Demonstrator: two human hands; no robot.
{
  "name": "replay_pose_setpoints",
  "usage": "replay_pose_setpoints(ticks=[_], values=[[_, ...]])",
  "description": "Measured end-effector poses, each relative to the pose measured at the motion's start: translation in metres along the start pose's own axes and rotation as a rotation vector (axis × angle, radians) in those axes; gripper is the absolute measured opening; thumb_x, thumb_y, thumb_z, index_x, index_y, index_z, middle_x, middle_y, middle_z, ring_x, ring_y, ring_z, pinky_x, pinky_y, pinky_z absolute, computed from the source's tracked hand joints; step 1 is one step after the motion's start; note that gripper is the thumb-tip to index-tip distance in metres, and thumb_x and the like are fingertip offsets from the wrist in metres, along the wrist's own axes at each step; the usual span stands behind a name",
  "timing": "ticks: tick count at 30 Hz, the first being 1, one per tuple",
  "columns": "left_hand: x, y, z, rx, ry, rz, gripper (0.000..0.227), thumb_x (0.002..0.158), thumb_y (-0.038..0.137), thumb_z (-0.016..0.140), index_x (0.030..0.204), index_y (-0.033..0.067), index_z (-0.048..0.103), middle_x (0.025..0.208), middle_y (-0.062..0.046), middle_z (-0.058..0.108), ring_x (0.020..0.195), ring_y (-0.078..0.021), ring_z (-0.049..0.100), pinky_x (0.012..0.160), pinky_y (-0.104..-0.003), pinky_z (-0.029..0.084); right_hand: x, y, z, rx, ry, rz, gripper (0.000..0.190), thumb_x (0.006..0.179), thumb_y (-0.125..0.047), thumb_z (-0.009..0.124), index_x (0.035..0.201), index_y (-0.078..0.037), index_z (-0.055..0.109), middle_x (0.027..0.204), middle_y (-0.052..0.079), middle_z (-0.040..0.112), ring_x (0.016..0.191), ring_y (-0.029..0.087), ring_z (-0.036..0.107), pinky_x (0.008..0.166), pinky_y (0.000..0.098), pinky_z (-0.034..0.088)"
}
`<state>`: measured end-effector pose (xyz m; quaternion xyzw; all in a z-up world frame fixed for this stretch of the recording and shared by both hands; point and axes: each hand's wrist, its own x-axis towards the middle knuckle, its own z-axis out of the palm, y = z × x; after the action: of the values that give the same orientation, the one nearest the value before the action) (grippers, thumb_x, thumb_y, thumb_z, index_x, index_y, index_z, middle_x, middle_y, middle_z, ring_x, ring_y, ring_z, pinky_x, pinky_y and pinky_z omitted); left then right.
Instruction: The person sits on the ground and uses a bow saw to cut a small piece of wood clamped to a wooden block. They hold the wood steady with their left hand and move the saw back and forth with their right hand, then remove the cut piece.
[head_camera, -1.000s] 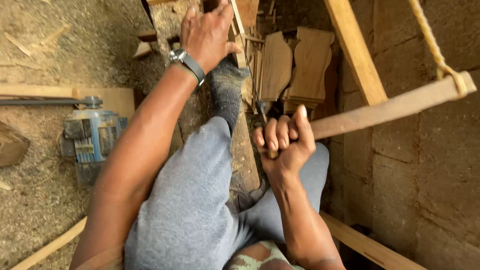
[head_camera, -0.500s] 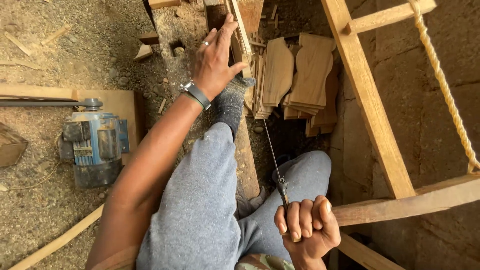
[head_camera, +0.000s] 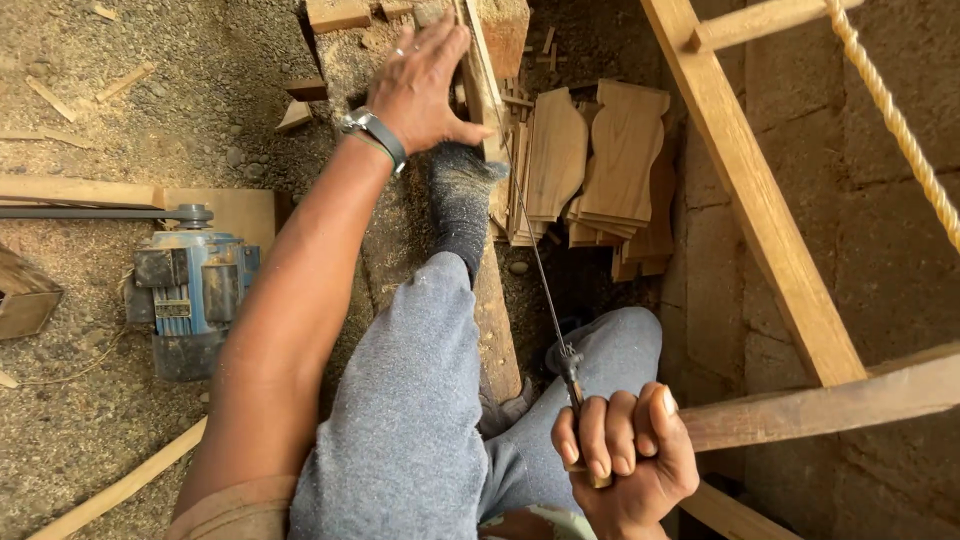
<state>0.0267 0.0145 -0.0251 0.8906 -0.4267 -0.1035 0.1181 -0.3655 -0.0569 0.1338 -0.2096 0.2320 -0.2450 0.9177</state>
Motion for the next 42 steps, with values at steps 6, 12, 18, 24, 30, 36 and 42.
replay_pose_setpoints(ticks=[6, 12, 18, 24, 30, 36, 42], values=[[-0.011, 0.015, 0.026, -0.123, 0.131, -0.122, 0.122, 0.076, 0.071, 0.084, 0.163, 0.0169, 0.019, 0.171, -0.010, 0.008, 0.135, -0.0436, 0.050, 0.115, -0.066, 0.032, 0.001, 0.008, -0.038, -0.061, 0.103, -0.011, 0.043, 0.102, -0.021, 0.049, 0.061, -0.019, 0.037, 0.042, -0.006, 0.030, 0.033, 0.010, 0.031, 0.038, 0.0306, 0.029], [-0.006, 0.073, 0.104, -0.425, 0.387, -0.398, 0.128, 0.080, 0.064, 0.078, 0.160, 0.0171, -0.010, 0.172, -0.016, 0.025, 0.082, -0.0367, 0.076, 0.054, -0.042, 0.061, 0.004, 0.004, -0.043, -0.093, 0.032, -0.028, 0.041, 0.102, -0.024, 0.051, 0.063, -0.021, 0.039, 0.046, -0.007, 0.028, 0.037, 0.009, 0.031, 0.044, 0.0293, 0.030], [0.038, 0.066, 0.115, -0.616, 0.505, -0.546, 0.098, 0.083, 0.035, 0.063, 0.161, 0.0148, 0.008, 0.161, -0.015, 0.045, 0.059, -0.0261, 0.070, 0.039, -0.037, 0.053, 0.012, -0.001, -0.044, -0.112, 0.011, -0.023, 0.043, 0.102, -0.024, 0.052, 0.061, -0.021, 0.040, 0.045, -0.007, 0.029, 0.036, 0.010, 0.030, 0.044, 0.0285, 0.029], [0.040, 0.066, 0.104, -0.609, 0.400, -0.526, 0.087, 0.086, 0.040, 0.058, 0.157, 0.0152, 0.016, 0.140, -0.016, 0.064, 0.075, -0.0385, 0.074, 0.051, -0.049, 0.060, 0.020, 0.006, -0.026, -0.086, 0.090, -0.034, 0.046, 0.103, -0.023, 0.054, 0.059, -0.021, 0.041, 0.043, -0.006, 0.029, 0.036, 0.010, 0.031, 0.042, 0.0280, 0.029], [0.037, 0.061, 0.091, -0.452, 0.153, -0.613, 0.099, 0.082, 0.048, 0.054, 0.163, 0.0194, 0.005, 0.118, -0.025, 0.069, 0.093, -0.0520, 0.069, 0.073, -0.061, 0.055, 0.018, 0.004, -0.010, -0.011, 0.089, -0.014, 0.046, 0.106, -0.023, 0.050, 0.061, -0.020, 0.042, 0.045, -0.006, 0.029, 0.037, 0.010, 0.032, 0.045, 0.0292, 0.031], [0.036, 0.053, 0.084, -0.479, 0.116, -0.550, 0.097, 0.086, 0.039, 0.060, 0.160, 0.0152, 0.002, 0.107, -0.014, 0.077, 0.082, -0.0367, 0.076, 0.059, -0.045, 0.065, 0.016, 0.003, 0.018, -0.042, 0.184, 0.001, 0.050, 0.106, -0.024, 0.050, 0.058, -0.019, 0.037, 0.043, -0.004, 0.028, 0.036, 0.012, 0.031, 0.042, 0.0324, 0.031], [0.038, 0.043, 0.113, -0.446, 0.206, -0.512, 0.099, 0.092, 0.045, 0.063, 0.160, 0.0127, -0.001, 0.104, -0.009, 0.076, 0.076, -0.0291, 0.076, 0.055, -0.040, 0.067, 0.012, 0.005, 0.025, -0.112, 0.197, -0.026, 0.047, 0.103, -0.025, 0.052, 0.059, -0.019, 0.037, 0.041, -0.005, 0.027, 0.032, 0.011, 0.028, 0.036, 0.0319, 0.030]])
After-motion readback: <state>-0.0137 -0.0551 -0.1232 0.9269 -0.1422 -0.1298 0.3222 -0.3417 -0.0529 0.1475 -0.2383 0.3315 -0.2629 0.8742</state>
